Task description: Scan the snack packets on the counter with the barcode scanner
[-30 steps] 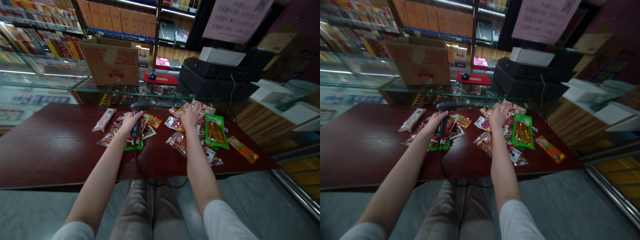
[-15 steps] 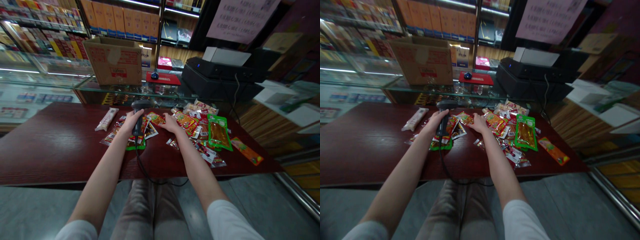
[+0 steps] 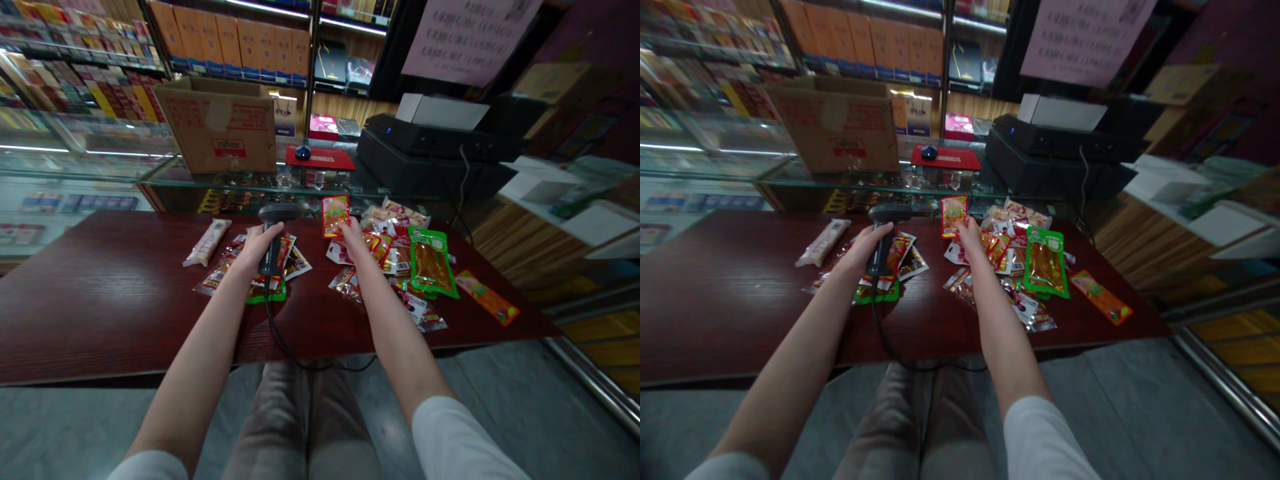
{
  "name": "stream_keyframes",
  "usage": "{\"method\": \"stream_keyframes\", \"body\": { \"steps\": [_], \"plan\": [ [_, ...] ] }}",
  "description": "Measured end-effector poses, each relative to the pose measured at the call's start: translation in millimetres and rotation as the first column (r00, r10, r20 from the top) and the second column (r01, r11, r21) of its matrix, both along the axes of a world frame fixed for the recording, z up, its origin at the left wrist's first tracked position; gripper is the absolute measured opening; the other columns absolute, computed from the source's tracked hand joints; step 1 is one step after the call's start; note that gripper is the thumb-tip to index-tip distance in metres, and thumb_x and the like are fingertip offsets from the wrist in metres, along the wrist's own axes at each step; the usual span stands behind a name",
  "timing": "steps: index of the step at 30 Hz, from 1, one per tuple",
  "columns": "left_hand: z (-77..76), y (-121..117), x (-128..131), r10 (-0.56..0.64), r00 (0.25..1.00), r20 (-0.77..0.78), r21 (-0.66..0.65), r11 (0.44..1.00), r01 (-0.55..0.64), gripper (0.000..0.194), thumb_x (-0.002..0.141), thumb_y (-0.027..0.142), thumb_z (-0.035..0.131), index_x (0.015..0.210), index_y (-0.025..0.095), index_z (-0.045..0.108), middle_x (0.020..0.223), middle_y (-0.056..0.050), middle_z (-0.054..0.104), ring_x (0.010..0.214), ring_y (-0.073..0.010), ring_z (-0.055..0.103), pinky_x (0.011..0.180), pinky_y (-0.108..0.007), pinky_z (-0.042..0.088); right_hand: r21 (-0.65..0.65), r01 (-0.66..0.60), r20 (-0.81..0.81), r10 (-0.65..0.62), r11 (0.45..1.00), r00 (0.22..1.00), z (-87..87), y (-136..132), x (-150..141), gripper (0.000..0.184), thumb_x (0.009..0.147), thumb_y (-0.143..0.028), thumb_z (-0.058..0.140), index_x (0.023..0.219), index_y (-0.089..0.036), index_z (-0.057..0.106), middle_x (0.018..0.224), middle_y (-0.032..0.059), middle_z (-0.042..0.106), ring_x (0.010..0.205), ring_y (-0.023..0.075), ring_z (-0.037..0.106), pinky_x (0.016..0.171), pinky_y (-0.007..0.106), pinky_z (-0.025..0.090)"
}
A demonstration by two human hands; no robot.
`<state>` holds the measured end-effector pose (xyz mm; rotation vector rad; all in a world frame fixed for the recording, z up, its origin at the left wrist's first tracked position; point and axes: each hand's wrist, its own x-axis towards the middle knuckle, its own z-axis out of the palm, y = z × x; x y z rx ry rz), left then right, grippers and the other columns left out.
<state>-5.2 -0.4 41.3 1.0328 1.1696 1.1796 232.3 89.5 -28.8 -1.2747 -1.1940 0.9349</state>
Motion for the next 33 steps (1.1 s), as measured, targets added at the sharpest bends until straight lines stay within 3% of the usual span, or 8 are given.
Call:
{"method": "stream_keyframes", "body": {
  "steps": [3,11,19,23,25,28,31,33],
  "plan": [
    [-0.4,-3,1,-0.091,0.996,-0.022,-0.003,0.996,0.091,0.031,0.078,0.047,0.066,0.079,0.016,0.061,0.053,0.001,0.057,0.043,-0.0102,0.051,0.040,-0.020,0.038,-0.112,-0.023,-0.245,-0.005,0.993,0.969,5.6,-3,0,0.022,0.077,-0.035,0.047,0.097,-0.027,0.042,0.092,-0.0017,0.061,0.072,0.0158,0.061,0.062,0.031,0.053],
    [1.9,-12,9,-0.280,0.957,-0.080,0.012,0.960,0.281,0.056,0.073,0.068,0.064,0.086,0.013,0.063,0.053,-0.001,0.058,0.045,-0.0110,0.051,0.041,-0.020,0.037,-0.035,-0.032,-0.311,0.019,0.999,0.950,10.3,-7,-4,0.021,0.077,-0.036,0.052,0.092,-0.028,0.039,0.093,-0.0038,0.060,0.074,0.0143,0.063,0.058,0.027,0.053],
    [-4.0,-14,22,-0.286,0.957,-0.038,0.056,0.956,0.288,0.054,0.074,0.067,0.065,0.084,0.015,0.058,0.054,0.002,0.058,0.042,-0.0076,0.049,0.043,-0.019,0.039,0.013,-0.020,-0.247,0.022,1.000,0.969,11.5,-7,-10,0.025,0.078,-0.039,0.051,0.098,-0.028,0.041,0.099,0.0001,0.062,0.085,0.0191,0.063,0.069,0.035,0.054],
    [1.6,-15,18,-0.255,0.965,-0.067,0.013,0.966,0.256,0.050,0.078,0.063,0.064,0.085,0.014,0.060,0.055,0.001,0.058,0.044,-0.0092,0.052,0.043,-0.020,0.040,0.100,0.122,0.119,-0.134,0.987,0.984,22.1,-13,-4,0.014,0.084,-0.033,0.044,0.094,-0.024,0.044,0.093,0.0030,0.062,0.091,0.0208,0.062,0.085,0.038,0.050],
    [5.6,-12,8,-0.159,0.982,-0.104,-0.006,0.987,0.159,0.041,0.082,0.055,0.065,0.087,0.015,0.060,0.056,0.001,0.059,0.045,-0.0108,0.054,0.043,-0.020,0.042,0.164,0.217,0.369,-0.264,0.962,0.891,28.4,-18,6,0.014,0.086,-0.029,0.042,0.097,-0.022,0.048,0.094,0.0080,0.063,0.095,0.0254,0.061,0.091,0.042,0.046],
    [8.2,-4,-13,0.039,0.978,-0.203,-0.026,0.999,-0.045,0.028,0.082,0.041,0.068,0.084,0.014,0.060,0.058,0.000,0.061,0.044,-0.0118,0.056,0.042,-0.021,0.042,0.159,0.349,0.626,-0.367,0.924,0.688,35.7,-25,24,0.026,0.088,-0.025,0.042,0.111,-0.016,0.051,0.100,0.0176,0.065,0.103,0.0344,0.061,0.096,0.054,0.040],
    [3.6,6,-29,0.150,0.965,-0.216,-0.036,0.986,-0.162,0.024,0.083,0.034,0.068,0.075,0.013,0.059,0.059,-0.002,0.062,0.041,-0.0106,0.054,0.041,-0.021,0.041,0.210,0.484,0.728,-0.466,0.850,0.503,40.4,-32,38,0.040,0.086,-0.020,0.045,0.123,-0.008,0.050,0.121,0.0290,0.057,0.120,0.0418,0.051,0.099,0.064,0.032],
    [-2.7,13,-31,0.168,0.973,-0.158,-0.044,0.983,-0.177,0.022,0.085,0.032,0.064,0.075,0.013,0.059,0.062,-0.003,0.063,0.040,-0.0098,0.054,0.042,-0.021,0.043,0.290,0.516,0.715,-0.541,0.806,0.442,43.2,-34,38,0.049,0.084,-0.019,0.049,0.131,-0.006,0.046,0.137,0.0322,0.045,0.131,0.0430,0.041,0.103,0.065,0.028]
  ]
}}
